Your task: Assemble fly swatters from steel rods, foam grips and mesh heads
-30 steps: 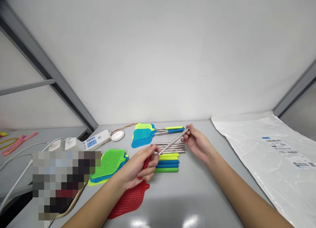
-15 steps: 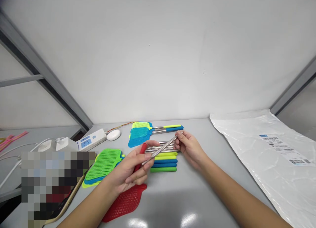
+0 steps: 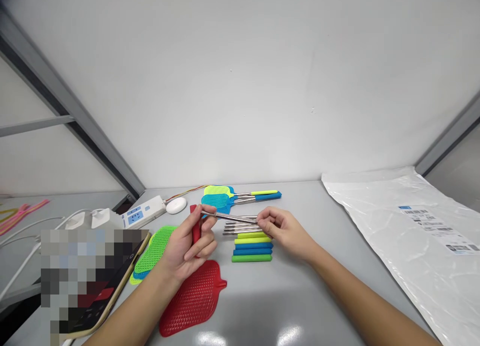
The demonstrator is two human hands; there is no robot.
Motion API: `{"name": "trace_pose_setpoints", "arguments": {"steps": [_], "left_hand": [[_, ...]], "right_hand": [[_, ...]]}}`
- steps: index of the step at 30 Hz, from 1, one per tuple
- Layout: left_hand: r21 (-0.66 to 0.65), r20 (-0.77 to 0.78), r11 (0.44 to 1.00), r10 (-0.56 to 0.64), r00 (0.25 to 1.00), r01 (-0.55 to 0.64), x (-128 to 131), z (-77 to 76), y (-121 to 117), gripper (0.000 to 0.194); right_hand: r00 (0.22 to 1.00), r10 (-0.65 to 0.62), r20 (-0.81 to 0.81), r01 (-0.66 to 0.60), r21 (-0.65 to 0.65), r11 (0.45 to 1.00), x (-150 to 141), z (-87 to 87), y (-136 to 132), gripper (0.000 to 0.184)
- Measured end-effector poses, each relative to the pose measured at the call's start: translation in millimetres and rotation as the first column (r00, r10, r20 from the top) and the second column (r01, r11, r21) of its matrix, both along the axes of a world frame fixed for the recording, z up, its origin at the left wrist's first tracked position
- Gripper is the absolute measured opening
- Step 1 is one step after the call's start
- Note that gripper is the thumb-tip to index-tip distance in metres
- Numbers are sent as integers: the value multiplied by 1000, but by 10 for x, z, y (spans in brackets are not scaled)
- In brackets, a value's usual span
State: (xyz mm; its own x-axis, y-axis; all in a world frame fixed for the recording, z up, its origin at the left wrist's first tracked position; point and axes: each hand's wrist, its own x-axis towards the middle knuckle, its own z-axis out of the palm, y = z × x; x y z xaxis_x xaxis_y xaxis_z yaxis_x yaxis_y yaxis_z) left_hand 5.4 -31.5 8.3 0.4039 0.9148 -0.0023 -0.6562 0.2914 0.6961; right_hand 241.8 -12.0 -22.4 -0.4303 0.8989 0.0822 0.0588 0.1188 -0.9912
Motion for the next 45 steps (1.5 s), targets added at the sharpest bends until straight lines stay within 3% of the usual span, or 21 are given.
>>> {"name": "trace_pose_setpoints", "arguments": {"steps": [6, 11, 14, 17, 20, 24, 29, 37, 42, 45], "left_hand": [[-47, -92, 995, 80, 992, -85, 42, -28, 71, 28], [49, -209, 999, -10, 978, 21, 237, -74, -66, 34], [99, -256, 994, -22, 966, 49, 333, -92, -147, 37], [113, -299, 990, -50, 953, 88, 396, -127, -211, 30], [113, -433, 986, -62, 899, 123, 454, -169, -296, 19], [192, -623, 969, -2, 782, 156, 514, -194, -403, 24], [320, -708, 915, 59, 703, 245, 529, -193, -403, 29], [446, -757, 869, 238, 609, 215, 524, -178, -350, 29], [443, -706, 882, 231, 669, 163, 559, -158, -331, 30], [390, -699, 909, 189, 690, 147, 557, -117, -290, 33]], "right_hand": [[939, 174, 296, -183, 5, 983, -109, 197, -228, 26], [925, 261, 275, -281, 36, 959, -235, 281, -373, 32], [966, 198, 164, -215, 91, 972, -195, 230, -328, 30], [996, 59, -63, -60, -10, 998, -108, 170, -245, 27], [948, -116, -297, 65, -176, 982, -50, 164, -188, 23], [878, -222, -425, 152, -192, 969, -42, 202, -145, 23], [892, -231, -387, 195, -131, 972, -42, 168, -117, 20], [943, -200, -266, 206, -7, 979, 15, 161, -97, 20], [992, -41, -121, 45, 28, 999, -73, 185, -193, 19], [991, 8, -132, -9, -6, 1000, -104, 162, -197, 22]]}}
